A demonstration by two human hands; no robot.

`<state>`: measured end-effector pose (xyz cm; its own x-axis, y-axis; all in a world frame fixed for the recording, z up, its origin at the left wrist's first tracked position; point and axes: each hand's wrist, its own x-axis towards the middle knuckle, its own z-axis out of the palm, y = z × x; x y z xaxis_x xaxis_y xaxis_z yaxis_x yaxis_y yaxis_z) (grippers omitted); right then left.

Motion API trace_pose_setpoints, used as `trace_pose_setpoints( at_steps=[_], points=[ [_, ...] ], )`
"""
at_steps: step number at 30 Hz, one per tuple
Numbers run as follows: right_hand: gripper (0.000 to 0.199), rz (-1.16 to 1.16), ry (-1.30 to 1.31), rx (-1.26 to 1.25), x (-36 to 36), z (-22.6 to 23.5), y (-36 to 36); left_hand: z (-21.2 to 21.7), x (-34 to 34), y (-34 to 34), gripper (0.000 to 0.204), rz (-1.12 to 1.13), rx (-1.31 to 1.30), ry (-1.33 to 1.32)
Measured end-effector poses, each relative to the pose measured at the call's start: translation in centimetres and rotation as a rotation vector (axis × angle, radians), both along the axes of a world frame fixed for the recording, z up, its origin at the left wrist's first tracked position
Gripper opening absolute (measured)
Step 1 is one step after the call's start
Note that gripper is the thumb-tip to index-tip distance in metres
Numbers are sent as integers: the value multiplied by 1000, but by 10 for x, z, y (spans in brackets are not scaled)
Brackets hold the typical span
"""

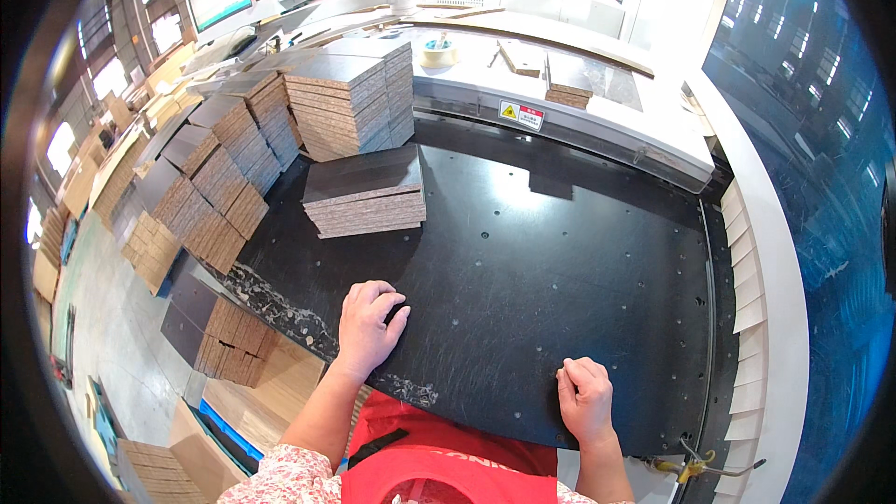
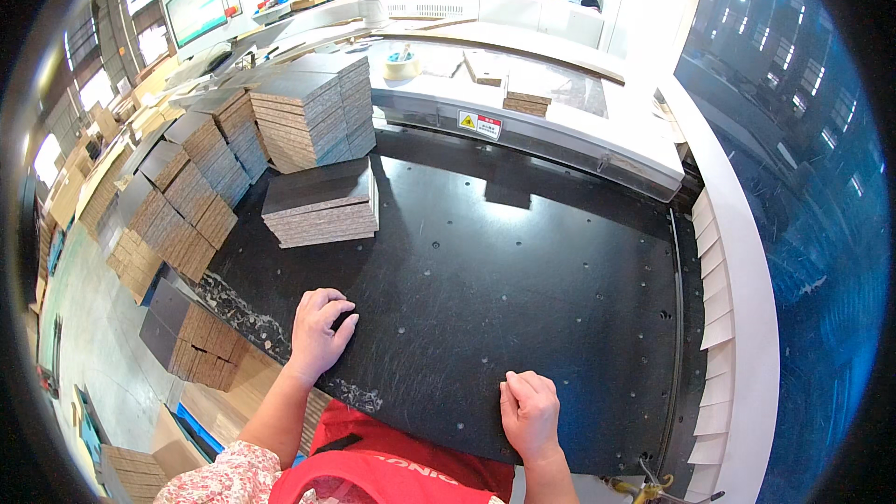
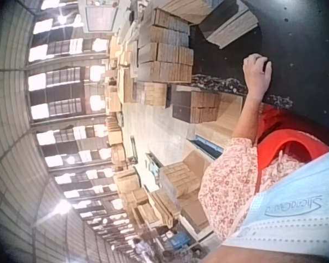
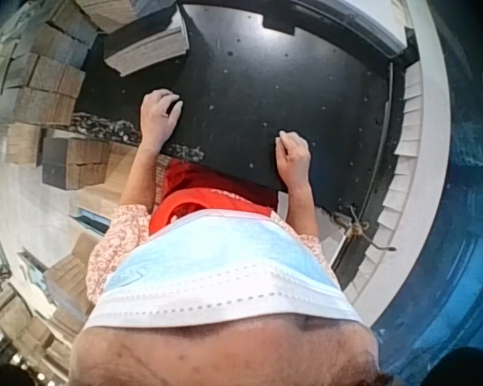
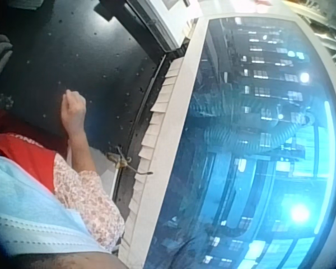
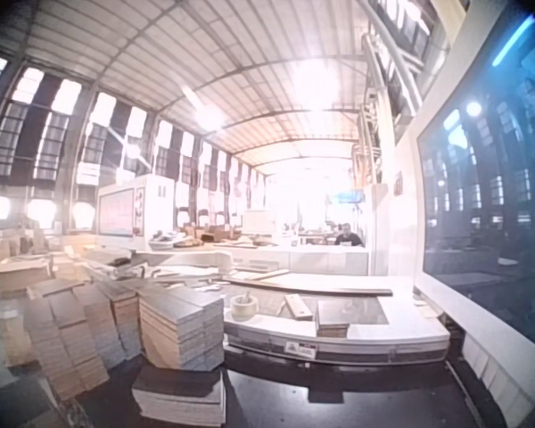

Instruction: The person picks up a stack of wood panels from a pallet and moves them to a work table. They handle individual panels by placing them into an edge-processing machine and then use a hand tool to wipe along the edges.

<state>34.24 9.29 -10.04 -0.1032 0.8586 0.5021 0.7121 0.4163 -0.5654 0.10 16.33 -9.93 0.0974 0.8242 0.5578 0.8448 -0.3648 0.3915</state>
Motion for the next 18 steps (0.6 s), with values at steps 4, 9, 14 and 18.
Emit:
trace_pose_setpoints(
  at_steps=[4,9,14,18],
  points=[
    [11,2,0,-10,-1,1,0,0,-1,0,16,0,4,7],
    [10,4,-11,3,-1,3,0,-2,-1,1,16,-12,10,0],
    [13,-9,-12,2,-1,0,0,-2,-2,0,16,2,-5,3],
    [13,-9,-23,0,0,0,-1,-2,-1,0,16,-1,-11,-1]
  ],
)
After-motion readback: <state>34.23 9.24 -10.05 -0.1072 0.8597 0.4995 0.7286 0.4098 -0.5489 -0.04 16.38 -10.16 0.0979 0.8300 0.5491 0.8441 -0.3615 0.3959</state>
